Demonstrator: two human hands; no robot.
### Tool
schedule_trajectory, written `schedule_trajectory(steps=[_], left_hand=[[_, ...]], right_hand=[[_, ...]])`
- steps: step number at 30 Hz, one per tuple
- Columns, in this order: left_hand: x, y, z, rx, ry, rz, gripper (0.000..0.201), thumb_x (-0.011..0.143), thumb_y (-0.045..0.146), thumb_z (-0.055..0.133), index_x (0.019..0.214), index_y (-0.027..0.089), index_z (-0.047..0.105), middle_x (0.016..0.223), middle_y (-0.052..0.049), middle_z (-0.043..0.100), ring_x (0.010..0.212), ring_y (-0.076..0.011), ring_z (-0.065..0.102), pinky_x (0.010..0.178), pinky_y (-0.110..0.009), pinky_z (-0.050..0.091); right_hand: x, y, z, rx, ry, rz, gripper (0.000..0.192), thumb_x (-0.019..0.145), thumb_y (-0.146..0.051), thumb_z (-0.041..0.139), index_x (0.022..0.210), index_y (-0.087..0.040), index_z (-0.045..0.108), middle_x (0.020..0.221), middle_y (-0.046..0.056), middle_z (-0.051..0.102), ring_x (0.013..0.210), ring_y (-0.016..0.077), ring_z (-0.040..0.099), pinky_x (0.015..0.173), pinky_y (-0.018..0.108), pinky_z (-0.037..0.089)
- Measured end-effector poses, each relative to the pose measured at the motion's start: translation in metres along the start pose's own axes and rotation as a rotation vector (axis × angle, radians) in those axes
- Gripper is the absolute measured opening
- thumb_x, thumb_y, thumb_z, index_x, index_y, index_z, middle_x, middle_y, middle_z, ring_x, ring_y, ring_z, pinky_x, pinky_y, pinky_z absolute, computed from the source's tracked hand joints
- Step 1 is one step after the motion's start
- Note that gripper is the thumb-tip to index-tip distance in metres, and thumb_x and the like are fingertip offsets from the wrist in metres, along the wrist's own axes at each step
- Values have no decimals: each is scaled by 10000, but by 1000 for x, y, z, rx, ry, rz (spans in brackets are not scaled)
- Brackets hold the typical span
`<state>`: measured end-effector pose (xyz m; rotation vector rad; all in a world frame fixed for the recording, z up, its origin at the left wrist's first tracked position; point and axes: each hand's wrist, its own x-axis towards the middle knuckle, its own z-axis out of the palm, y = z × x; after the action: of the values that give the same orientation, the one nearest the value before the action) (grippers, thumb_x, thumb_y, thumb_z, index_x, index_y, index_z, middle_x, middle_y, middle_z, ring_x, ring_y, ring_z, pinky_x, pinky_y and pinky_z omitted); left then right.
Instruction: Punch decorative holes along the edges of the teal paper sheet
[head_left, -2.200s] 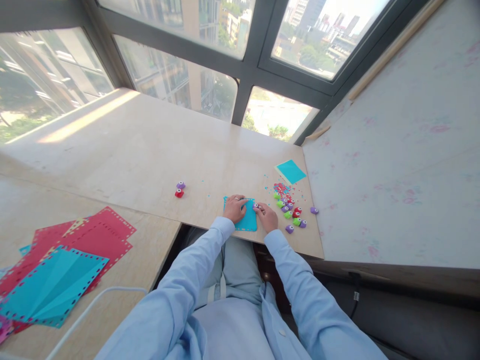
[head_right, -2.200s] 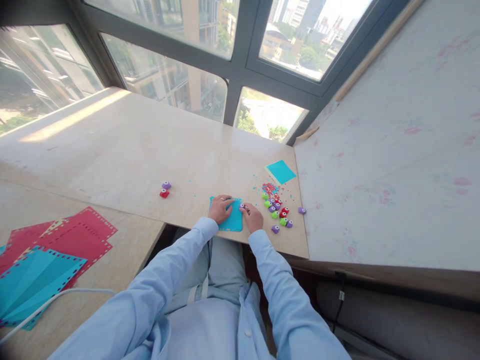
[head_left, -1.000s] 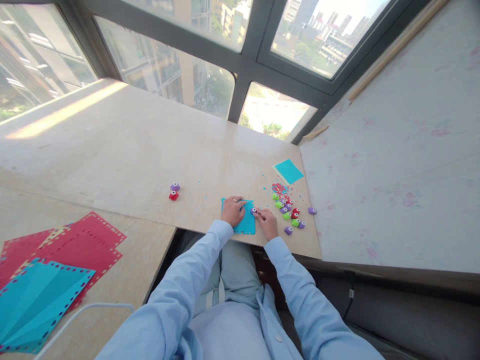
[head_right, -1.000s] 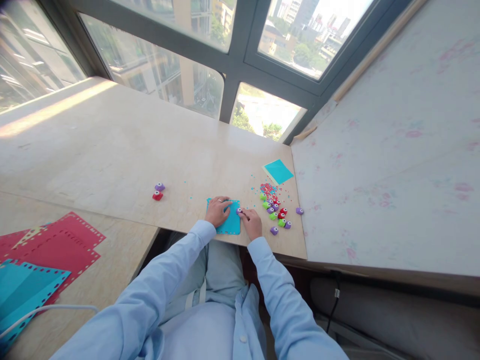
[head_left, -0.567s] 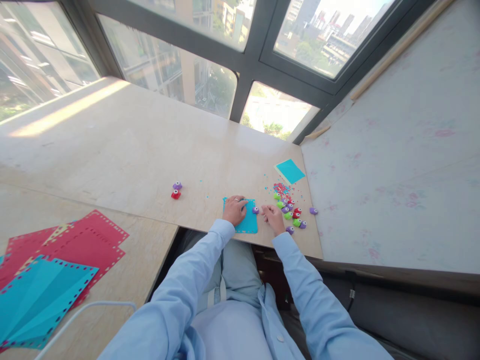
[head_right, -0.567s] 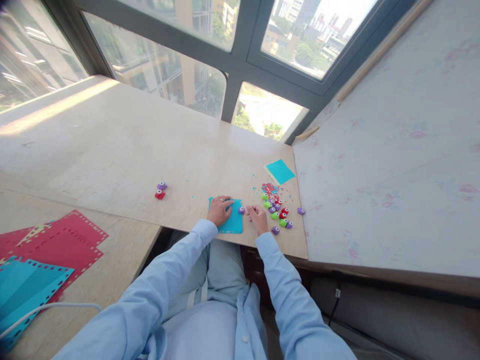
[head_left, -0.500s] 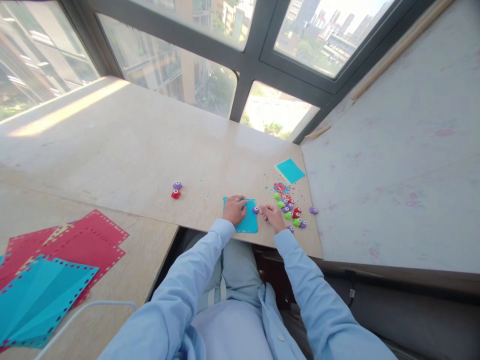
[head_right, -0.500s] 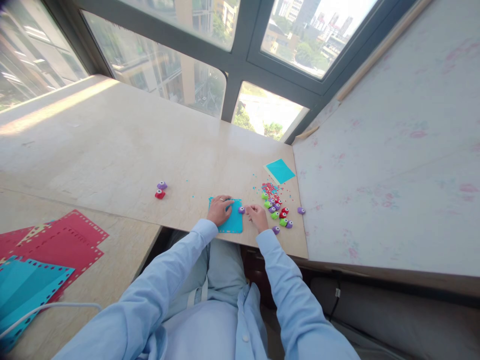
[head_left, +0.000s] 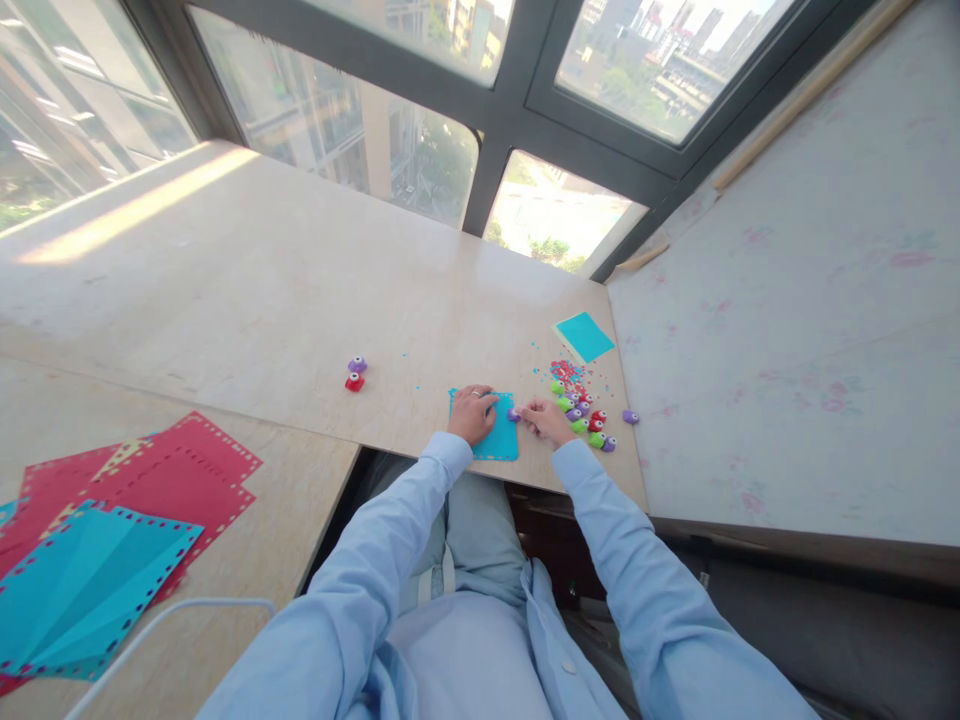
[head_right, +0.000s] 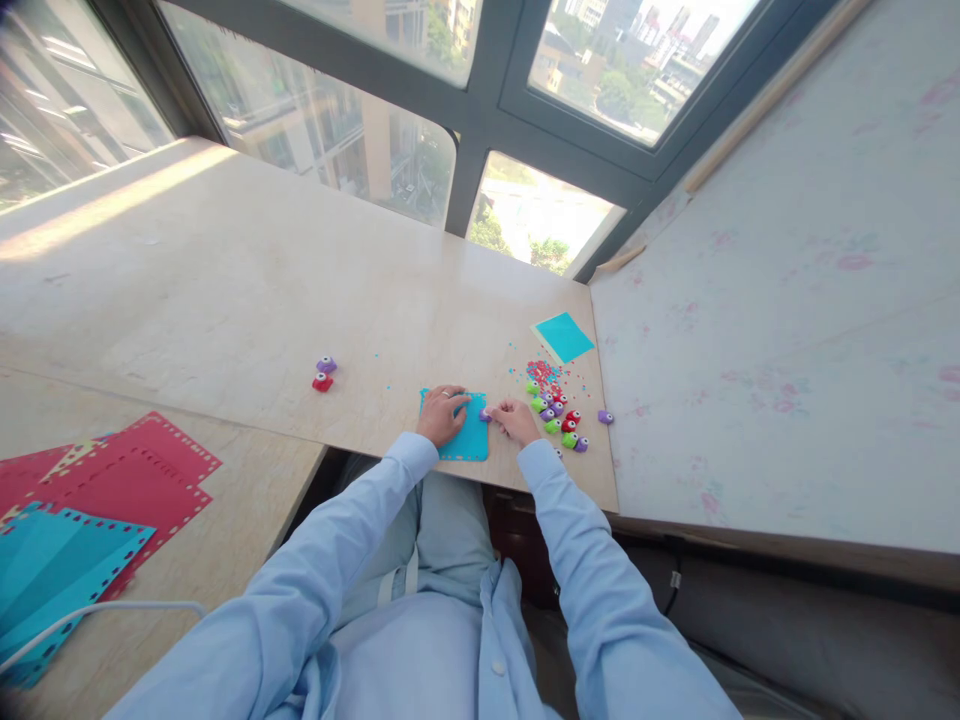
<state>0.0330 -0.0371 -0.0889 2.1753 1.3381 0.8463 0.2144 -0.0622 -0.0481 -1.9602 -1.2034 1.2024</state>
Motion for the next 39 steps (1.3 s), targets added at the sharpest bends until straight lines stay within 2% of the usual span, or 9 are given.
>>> schedule_trajectory(steps=[7,12,19,22,29,35,39], left_hand=[[0,1,0,-18,-11,-25,238,820,202,547,975,264,718,1166,-50,659,1131,-240,535,976,-439,387],[1,2,-1,-20,-1,-19,234,800,189,561,961,245,721,1153,-57,663,1124,-242,537,978,-431,392],[1,3,-2,2,-5,-18,216,801,191,561,935,237,724,1152,-48,667,1119,-234,539,985,-420,387],[0,3,-2,7,-10,-29,224,801,190,556,942,245,722,1160,-46,665,1123,-241,537,981,-427,383],[1,-1,2,-7,-10,-19,229,808,190,549,949,248,720,1169,-47,660,1134,-244,532,978,-430,379],[1,-4,6,-20,-14,-24,224,830,206,534,946,248,721,1179,-51,655,1151,-233,529,994,-429,371],[0,-5,7,-11,-4,-12,219,822,202,540,934,245,723,1175,-48,659,1145,-232,535,994,-425,375]], right_hand=[[4,-6,-1,-171,37,-62,295,649,-419,649,592,-207,452,445,-82,450,397,86,429,401,202,312],[2,-7,0,-252,59,-64,274,673,-376,643,584,-208,446,423,-83,440,408,95,454,430,205,328],[2,-5,3,-373,52,-19,236,745,-360,615,617,-200,499,391,-62,478,365,99,430,412,213,330],[8,-7,2,-457,43,-19,222,739,-338,635,608,-192,530,396,-53,488,398,106,464,432,214,340],[32,-18,4,-685,36,-15,141,644,-247,724,578,-193,611,613,55,662,708,215,646,603,268,432],[39,-20,12,-790,41,34,153,618,-272,758,685,-150,694,865,170,720,878,291,672,684,304,459],[36,-21,14,-805,62,35,199,624,-285,763,746,-136,714,913,188,720,915,292,669,705,294,455]])
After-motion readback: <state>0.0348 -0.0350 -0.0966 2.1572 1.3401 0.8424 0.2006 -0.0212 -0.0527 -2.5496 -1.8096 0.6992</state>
